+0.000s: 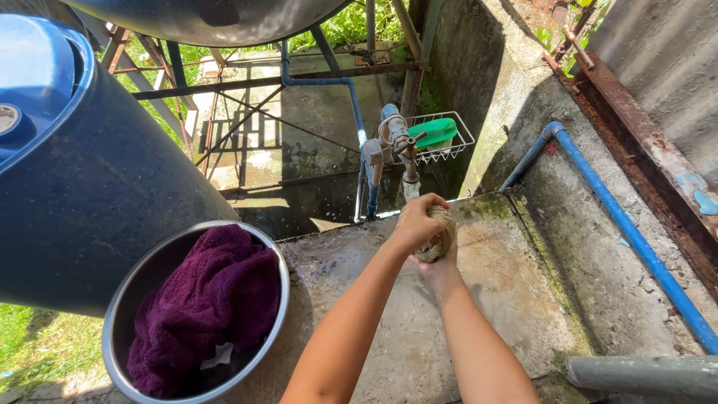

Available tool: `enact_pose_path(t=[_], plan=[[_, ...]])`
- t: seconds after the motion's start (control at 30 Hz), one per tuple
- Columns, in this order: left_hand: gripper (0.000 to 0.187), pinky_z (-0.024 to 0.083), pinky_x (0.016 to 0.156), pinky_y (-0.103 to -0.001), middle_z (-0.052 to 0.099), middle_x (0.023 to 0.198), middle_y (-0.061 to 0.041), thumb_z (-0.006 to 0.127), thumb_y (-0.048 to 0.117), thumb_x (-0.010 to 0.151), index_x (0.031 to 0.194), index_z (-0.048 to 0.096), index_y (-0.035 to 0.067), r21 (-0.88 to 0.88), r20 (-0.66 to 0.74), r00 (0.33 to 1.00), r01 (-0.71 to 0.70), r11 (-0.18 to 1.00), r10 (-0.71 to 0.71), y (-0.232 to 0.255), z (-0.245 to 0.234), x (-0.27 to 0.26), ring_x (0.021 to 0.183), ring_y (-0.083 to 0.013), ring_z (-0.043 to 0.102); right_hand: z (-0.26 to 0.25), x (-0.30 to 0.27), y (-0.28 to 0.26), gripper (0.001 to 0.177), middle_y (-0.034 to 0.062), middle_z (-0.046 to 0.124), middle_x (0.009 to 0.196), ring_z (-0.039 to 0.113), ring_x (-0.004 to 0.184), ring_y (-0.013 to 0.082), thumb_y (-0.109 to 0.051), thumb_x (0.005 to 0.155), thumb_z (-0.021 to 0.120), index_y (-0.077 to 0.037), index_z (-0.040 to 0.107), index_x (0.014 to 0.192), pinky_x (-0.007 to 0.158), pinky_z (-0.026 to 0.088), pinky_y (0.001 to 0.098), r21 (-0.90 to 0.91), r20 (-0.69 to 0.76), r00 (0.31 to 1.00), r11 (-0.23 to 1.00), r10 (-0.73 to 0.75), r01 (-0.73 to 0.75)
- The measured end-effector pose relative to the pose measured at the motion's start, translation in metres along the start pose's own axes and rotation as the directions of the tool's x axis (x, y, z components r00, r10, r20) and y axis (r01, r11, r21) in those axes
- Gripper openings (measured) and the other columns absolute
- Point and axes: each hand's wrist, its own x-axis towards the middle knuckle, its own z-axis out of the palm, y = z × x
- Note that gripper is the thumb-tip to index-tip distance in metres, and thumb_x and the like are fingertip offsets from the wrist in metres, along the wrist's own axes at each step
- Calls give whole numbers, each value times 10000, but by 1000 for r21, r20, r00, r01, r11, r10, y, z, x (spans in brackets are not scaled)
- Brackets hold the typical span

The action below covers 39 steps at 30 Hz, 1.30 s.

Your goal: Cleaning a dirty rag at an outdoor faucet and hanging it to dry on a laundry line.

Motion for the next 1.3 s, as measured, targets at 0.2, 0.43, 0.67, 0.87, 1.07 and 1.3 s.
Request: enact_pose_path(t=[0.2,0.43,0.67,0.87,1.07,1.3], plan=[[424,534,967,-491,525,1231,-98,699,319,823,1160,754,67,-403,-79,898,368,838,-432,-53,-14,-8,1155,-287,582,17,16,22,752,133,593,1339,576,1211,346,-680,841,607,-175,568,1397,1034,493,519,257,349,868,927,-352,272],[624,516,966,-381,625,1262,-122,510,586,1102,1408,603,50,-871,279,953,304,-387,122,-161,43,16,1136,-255,592,71,-29,35,683,135,553,1244,542,1208,346,-399,727,909,-65,664,1269,1057,438,496,-567,440,145,-149,-886,810],[466,521,939,-366,689,1233,-44,457,497,1044,1335,587,158,-911,291,925,189,-367,-245,-125,30,3,1099,-227,655,76,3,14,477,159,650,866,631,822,350,-381,741,894,-11,640,903,754,514,437,-622,558,308,-141,-771,771],[636,562,883,-510,715,1160,-136,552,532,961,1264,673,-15,-845,8,666,403,351,-746,-148,44,13,1038,-316,725,61,48,-3,229,147,731,729,684,663,276,-235,828,746,-14,712,778,658,527,392,-732,389,633,193,-669,654],[582,489,954,-538,675,1130,-230,501,573,994,1186,638,41,28,-354,813,503,864,-462,-80,3,-12,1087,-465,644,26,112,-12,489,201,745,1103,686,993,311,-451,926,609,-45,728,1171,855,539,438,-838,159,899,425,-407,341],[375,485,918,-491,538,1127,-199,694,385,865,1152,675,144,-171,-469,750,441,881,-466,-145,-9,-22,1061,-422,591,65,31,-23,833,199,85,1688,17,1500,474,-738,904,331,-209,419,1542,1063,152,734,-946,198,892,-318,-407,66]])
